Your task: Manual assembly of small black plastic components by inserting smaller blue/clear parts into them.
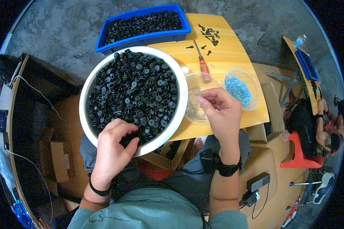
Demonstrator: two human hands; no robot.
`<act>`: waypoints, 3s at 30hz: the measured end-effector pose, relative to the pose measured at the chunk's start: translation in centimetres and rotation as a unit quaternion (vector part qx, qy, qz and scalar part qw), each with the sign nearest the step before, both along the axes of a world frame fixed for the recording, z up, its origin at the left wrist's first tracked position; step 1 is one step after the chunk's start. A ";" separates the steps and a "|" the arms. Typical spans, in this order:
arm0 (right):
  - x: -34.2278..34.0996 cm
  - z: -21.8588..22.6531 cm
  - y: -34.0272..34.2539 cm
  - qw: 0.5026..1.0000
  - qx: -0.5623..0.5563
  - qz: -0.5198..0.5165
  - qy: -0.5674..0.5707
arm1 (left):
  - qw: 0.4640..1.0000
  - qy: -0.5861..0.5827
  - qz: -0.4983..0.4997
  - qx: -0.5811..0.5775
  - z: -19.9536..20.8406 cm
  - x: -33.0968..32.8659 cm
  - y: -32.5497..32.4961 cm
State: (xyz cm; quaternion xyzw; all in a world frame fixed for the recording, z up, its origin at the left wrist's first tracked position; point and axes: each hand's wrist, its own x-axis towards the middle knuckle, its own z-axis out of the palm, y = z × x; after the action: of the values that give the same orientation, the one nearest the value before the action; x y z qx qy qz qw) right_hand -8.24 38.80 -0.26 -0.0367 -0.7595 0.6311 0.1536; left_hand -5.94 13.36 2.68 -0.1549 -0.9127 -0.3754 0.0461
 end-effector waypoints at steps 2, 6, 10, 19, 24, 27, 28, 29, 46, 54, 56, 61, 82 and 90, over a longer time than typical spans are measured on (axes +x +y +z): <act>0.2 0.3 -0.5 1.000 -0.021 0.012 -0.003 | 1.000 0.011 -0.018 -0.012 -0.1 -0.2 -0.2; 1.2 0.9 -3.0 0.990 -0.122 0.070 -0.017 | 0.999 -0.010 -0.025 0.022 -0.8 -0.3 -0.9; 2.4 1.8 -6.5 0.981 -0.070 0.180 -0.030 | 0.990 -0.048 0.001 0.131 -0.1 -0.2 -1.3; 3.1 3.2 -9.2 0.961 -0.082 0.263 -0.035 | 0.930 0.330 -0.160 -0.034 1.0 0.0 -3.6; 2.6 3.4 -9.8 0.947 -0.096 0.294 -0.080 | 0.884 0.416 -0.186 -0.100 0.8 -0.1 -3.9; 2.2 3.2 -9.9 0.936 -0.114 0.310 -0.121 | 0.879 0.418 -0.197 -0.120 0.7 -0.2 -4.2; 2.2 3.1 -9.9 0.936 -0.113 0.310 -0.122 | 0.878 0.413 -0.204 -0.131 0.7 -0.3 -4.2; 2.1 3.0 -10.0 0.932 -0.126 0.313 -0.130 | 0.878 0.413 -0.203 -0.131 0.7 -0.4 -4.2; 2.4 2.0 -10.9 0.905 -0.289 0.283 -0.130 | 0.973 0.107 -0.058 0.197 -0.9 1.1 -3.9; 3.2 1.8 -11.0 0.916 -0.269 0.281 -0.100 | 0.968 0.109 -0.057 0.218 -1.0 2.0 -3.1; 3.4 2.1 -11.2 0.914 -0.276 0.276 -0.109 | 0.968 0.110 -0.052 0.220 -0.9 2.3 -3.1; 3.3 1.7 -10.9 0.921 -0.242 0.297 -0.070 | 0.948 0.003 -0.042 0.317 -1.0 2.5 -3.3; 2.2 3.5 -9.0 0.977 0.149 0.153 0.020 | 0.813 -0.191 -0.033 0.549 -1.4 2.2 -4.7; 3.2 3.0 -10.2 0.951 -0.052 0.303 0.041 | 0.835 -0.140 -0.065 0.527 -0.4 2.5 -4.0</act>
State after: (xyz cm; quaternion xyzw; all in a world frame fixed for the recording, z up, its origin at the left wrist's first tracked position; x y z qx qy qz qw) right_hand -5.02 28.61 2.78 0.2128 -0.6945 0.6871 -0.0161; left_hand -3.42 9.37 2.28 -0.1121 -0.5609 -0.8196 -0.0325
